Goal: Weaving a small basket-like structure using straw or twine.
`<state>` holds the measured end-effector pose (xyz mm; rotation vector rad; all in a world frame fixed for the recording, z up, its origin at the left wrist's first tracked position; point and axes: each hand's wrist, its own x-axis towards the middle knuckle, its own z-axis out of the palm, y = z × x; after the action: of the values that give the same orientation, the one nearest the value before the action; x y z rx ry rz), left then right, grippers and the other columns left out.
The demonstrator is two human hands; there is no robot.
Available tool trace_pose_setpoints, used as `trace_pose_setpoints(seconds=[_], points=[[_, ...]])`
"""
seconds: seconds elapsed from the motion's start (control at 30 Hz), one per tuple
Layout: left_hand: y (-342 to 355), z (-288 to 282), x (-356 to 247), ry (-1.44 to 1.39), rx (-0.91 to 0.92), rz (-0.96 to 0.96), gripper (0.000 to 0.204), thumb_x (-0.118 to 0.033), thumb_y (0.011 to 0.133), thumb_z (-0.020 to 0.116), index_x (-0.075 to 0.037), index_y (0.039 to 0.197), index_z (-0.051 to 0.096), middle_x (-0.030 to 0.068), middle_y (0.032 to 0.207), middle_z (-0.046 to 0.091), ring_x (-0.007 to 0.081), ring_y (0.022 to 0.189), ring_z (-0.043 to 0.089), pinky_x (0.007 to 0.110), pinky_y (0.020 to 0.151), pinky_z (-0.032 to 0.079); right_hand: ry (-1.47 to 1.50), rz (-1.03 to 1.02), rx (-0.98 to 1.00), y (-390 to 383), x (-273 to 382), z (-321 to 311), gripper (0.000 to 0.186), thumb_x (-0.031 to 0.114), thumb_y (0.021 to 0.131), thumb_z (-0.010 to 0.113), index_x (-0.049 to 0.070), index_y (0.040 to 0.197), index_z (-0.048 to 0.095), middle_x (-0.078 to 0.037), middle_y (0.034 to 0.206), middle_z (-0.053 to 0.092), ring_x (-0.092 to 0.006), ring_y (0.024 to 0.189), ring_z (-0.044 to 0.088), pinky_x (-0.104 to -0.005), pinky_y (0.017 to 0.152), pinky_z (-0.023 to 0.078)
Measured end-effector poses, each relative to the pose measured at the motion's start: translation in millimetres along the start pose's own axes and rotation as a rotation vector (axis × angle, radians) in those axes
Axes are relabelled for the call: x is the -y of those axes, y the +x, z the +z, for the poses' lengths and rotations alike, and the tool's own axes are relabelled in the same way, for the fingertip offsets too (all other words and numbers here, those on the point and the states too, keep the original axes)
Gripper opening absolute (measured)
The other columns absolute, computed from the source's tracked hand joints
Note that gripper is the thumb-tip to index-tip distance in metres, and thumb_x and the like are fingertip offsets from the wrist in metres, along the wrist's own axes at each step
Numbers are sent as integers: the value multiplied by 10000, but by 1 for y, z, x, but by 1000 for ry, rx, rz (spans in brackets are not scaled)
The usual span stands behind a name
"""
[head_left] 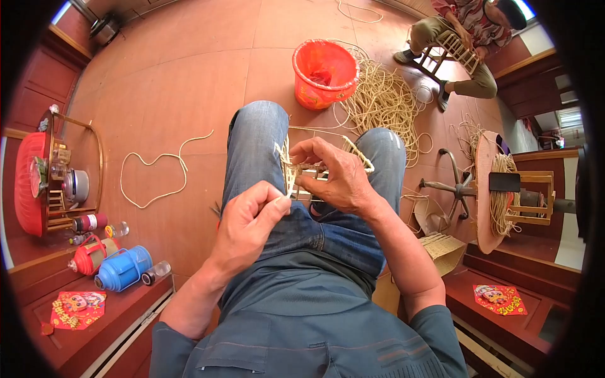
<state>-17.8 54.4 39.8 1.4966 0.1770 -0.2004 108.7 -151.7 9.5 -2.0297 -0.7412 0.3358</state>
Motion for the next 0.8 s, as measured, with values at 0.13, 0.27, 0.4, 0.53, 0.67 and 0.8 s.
trace_pose_setpoints(seconds=[0.13,0.27,0.4,0.53,0.67,0.8], points=[[-13,-15,-32,84,28,-45,233,-191,1102,699,-22,942,681,-60,795,588,26,757,475,249,662,392,-8,33,-37,0,0,6,404,115,919,830,74,1298,693,-81,1149,810,-198,1051,790,-360,944,640],[-33,-38,-54,226,-5,-52,192,-146,1041,757,-22,900,717,-53,757,607,27,694,503,246,599,384,36,149,29,4,1,0,408,122,932,831,81,1312,688,-84,1120,818,-200,1046,792,-367,943,637],[-58,-104,-71,399,-224,109,221,-147,1048,730,-64,846,695,-55,753,593,23,669,493,238,588,376,119,140,117,9,0,-9,362,138,960,775,111,1308,681,-98,1160,819,-300,1054,797,-423,914,618],[-57,-225,-89,854,-631,299,298,-245,1177,630,-68,938,641,-61,854,548,37,776,428,254,660,325,103,126,139,13,-4,-9,422,95,919,807,105,1327,700,-87,1137,807,-206,996,759,-375,920,607],[-63,-336,-122,964,-897,264,308,-279,1196,590,-66,993,679,-56,856,591,44,813,529,266,709,452,155,142,177,15,-7,-11,423,87,913,788,79,1325,695,-110,1136,794,-219,1015,754,-382,920,607],[-49,-348,-135,1666,-1194,3,344,-325,1173,595,-20,1123,747,62,987,806,284,852,732,438,786,562,177,121,197,17,-10,-11,423,76,912,775,60,1326,688,-124,1139,788,-223,1033,758,-387,927,608]])
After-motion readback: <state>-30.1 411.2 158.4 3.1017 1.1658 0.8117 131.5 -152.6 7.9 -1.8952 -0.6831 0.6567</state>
